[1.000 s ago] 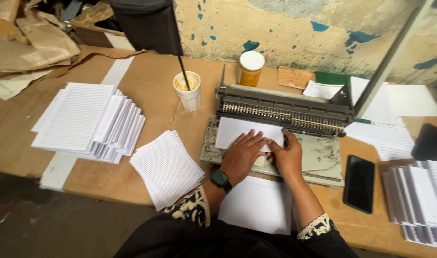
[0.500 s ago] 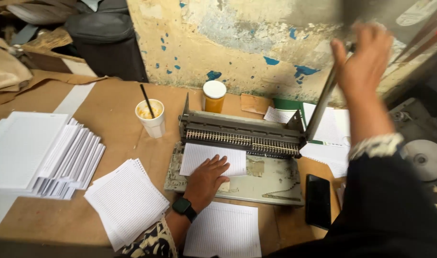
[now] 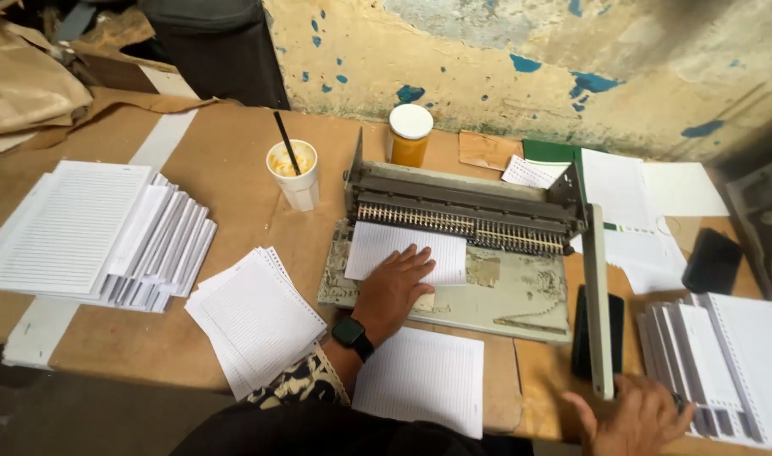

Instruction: The person takes stacks of lined paper, places them into a manual binding machine, and pulls a lever to bind them. They then remove the bound stack and place it on the table, repeating this process for multiple stacks of paper.

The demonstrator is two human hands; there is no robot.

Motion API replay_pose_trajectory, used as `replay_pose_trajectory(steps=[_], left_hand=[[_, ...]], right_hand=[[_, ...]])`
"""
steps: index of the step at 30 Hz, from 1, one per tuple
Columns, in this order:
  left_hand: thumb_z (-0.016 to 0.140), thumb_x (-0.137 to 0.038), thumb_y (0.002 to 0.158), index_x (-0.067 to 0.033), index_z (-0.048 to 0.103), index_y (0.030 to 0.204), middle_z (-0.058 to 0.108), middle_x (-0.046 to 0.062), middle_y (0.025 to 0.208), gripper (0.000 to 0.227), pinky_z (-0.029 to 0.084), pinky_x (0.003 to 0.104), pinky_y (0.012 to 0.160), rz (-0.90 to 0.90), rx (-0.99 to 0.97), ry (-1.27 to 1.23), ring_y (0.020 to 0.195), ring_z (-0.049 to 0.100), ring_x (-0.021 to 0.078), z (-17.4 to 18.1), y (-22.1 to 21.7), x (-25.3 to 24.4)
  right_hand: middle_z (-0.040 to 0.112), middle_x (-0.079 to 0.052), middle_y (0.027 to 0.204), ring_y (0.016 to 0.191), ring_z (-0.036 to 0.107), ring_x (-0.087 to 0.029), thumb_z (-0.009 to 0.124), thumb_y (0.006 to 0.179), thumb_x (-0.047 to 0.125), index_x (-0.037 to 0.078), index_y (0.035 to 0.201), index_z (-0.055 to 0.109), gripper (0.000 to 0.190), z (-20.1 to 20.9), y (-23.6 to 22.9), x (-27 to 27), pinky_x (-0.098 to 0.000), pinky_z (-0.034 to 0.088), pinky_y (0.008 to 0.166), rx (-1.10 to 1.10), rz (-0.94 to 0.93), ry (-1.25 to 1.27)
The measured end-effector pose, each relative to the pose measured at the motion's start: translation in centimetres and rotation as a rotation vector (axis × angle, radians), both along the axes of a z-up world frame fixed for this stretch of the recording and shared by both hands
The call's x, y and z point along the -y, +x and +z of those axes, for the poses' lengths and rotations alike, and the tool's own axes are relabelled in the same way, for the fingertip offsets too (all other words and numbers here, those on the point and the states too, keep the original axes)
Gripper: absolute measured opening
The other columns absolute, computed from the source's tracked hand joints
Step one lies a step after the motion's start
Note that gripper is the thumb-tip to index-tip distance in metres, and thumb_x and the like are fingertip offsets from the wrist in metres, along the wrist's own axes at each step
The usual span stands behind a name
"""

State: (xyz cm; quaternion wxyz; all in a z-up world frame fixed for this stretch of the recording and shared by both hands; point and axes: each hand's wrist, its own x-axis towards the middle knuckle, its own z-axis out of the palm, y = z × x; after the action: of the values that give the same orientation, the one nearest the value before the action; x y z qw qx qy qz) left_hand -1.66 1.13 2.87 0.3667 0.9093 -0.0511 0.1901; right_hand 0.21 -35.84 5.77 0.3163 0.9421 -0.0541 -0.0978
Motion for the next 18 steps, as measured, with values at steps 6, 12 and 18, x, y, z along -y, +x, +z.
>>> replay_pose_trajectory(steps=[6, 12, 18], left_hand=[[0.058, -0.025, 0.093, -0.0065, 0.056, 0.131, 0.050, 0.013, 0.142, 0.043, 0.028, 0.043, 0.113, -0.023, -0.033, 0.063, 0.136, 0.040, 0.0312, -2.0, 0.8, -0.1], [0.050, 0.007, 0.087, -0.0001, 0.052, 0.133, 0.051, 0.022, 0.139, 0.047, 0.042, 0.045, 0.105, -0.027, 0.078, 0.442, 0.128, 0.049, 0.0383, -3.0, 1.4, 0.4], [0.052, 0.018, 0.079, 0.0019, 0.060, 0.101, 0.062, 0.014, 0.076, 0.029, 0.050, 0.034, 0.047, 0.022, 0.204, 0.322, 0.060, 0.059, 0.0254, 2.9, -0.8, 0.4]], right_hand=[[0.039, -0.020, 0.093, 0.084, 0.042, -0.040, 0.032, 0.094, 0.069, -0.005, 0.091, 0.049, 0.076, 10.6, 6.5, -1.6, -0.0478, 0.025, 0.075, 0.964, 0.684, 0.868], [0.040, -0.037, 0.138, 0.126, 0.039, -0.046, 0.060, 0.111, 0.026, -0.014, 0.143, 0.033, 0.057, 21.8, 18.7, -9.9, -0.0495, 0.027, 0.098, 0.662, 0.778, 1.408], [0.014, -0.035, 0.153, 0.141, 0.012, -0.045, 0.063, 0.106, 0.018, -0.009, 0.152, 0.020, 0.069, 20.8, 11.1, -13.9, -0.0565, 0.013, 0.113, 0.520, 0.778, 1.275]])
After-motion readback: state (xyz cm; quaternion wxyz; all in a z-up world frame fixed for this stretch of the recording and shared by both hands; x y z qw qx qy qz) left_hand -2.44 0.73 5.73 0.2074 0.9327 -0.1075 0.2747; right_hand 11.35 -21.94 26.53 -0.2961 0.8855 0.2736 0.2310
